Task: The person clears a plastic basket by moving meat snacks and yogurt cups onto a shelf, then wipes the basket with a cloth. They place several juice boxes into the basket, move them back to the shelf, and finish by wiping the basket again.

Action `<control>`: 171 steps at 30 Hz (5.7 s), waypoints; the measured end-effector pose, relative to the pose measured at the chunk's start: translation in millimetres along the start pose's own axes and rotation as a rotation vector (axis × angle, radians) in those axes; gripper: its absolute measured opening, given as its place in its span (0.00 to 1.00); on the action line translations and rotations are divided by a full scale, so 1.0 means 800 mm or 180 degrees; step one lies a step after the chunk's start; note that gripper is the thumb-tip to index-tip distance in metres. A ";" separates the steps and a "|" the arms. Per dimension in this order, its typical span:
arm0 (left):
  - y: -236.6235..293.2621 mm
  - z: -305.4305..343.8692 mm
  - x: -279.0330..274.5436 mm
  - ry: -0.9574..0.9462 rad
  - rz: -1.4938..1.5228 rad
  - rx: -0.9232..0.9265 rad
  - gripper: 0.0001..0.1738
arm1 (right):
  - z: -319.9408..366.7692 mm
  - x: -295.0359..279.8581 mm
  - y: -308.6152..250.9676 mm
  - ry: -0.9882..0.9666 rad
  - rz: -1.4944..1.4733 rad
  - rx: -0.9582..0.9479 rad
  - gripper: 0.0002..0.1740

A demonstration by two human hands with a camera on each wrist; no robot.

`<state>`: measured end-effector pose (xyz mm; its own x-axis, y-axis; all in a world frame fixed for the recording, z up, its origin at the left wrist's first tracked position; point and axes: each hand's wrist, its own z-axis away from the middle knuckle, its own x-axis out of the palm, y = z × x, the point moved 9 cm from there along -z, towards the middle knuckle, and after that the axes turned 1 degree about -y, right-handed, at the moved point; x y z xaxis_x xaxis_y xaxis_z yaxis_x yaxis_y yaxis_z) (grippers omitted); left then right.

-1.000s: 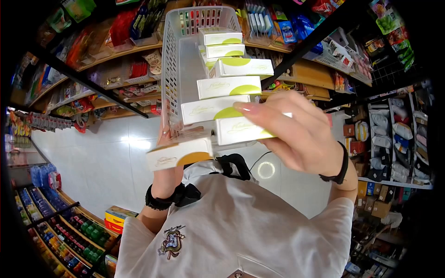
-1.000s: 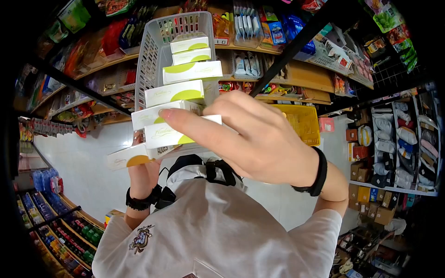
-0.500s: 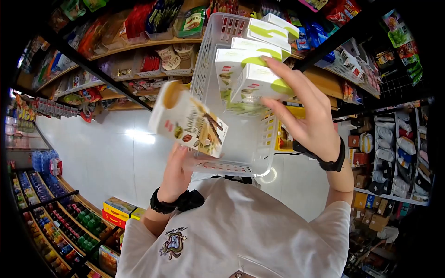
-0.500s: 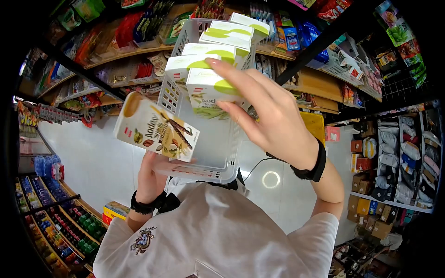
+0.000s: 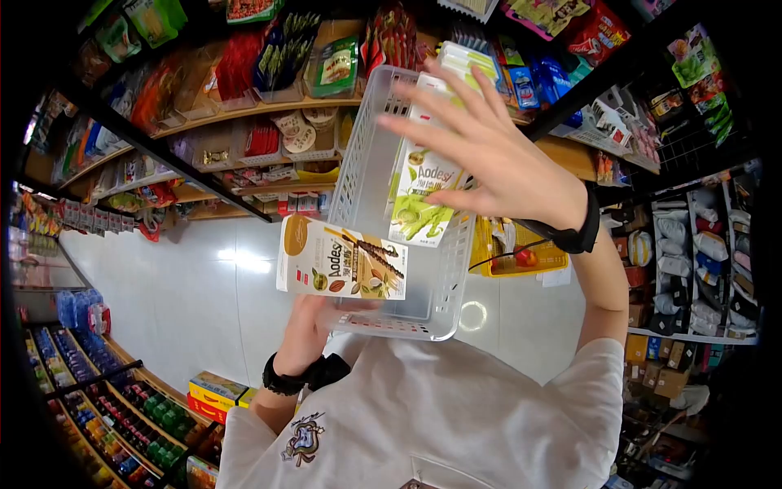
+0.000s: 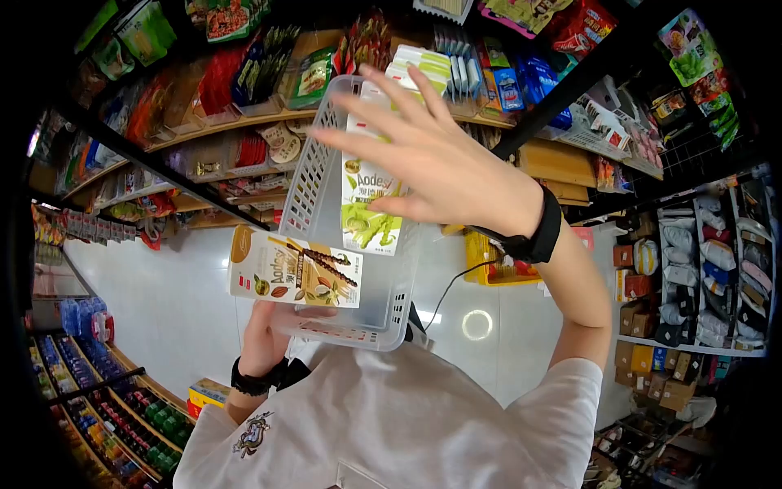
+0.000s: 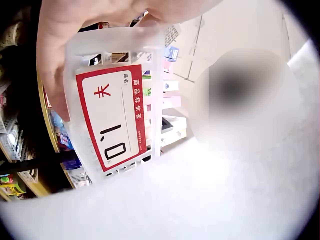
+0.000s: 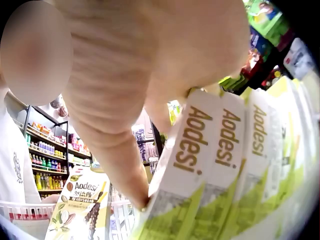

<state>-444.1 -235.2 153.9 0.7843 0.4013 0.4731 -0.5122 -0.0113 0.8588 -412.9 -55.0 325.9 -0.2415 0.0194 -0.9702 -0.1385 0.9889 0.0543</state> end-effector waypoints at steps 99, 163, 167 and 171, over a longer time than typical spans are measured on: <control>-0.190 -0.178 0.303 -0.2051 -0.0158 -0.1484 0.41 | 0.453 -0.039 0.104 0.1314 -0.0215 0.3169 0.38; 0.101 -0.149 -0.048 0.1057 -0.0021 0.0955 0.35 | -0.021 0.211 0.118 -0.0538 -0.5942 0.1564 0.22; 0.118 -0.178 -0.070 0.1067 -0.0051 0.0952 0.35 | -0.052 0.219 0.132 -0.0519 -0.6074 0.1454 0.26; 0.135 -0.206 -0.089 0.1006 0.0091 0.0956 0.40 | -0.078 0.223 0.142 -0.0540 -0.6114 0.1356 0.38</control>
<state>-613.2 -114.1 180.7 0.6018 0.6570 0.4541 -0.3710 -0.2735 0.8874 -532.0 51.5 173.9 0.0019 -0.9478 0.3188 0.1456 -0.3151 -0.9378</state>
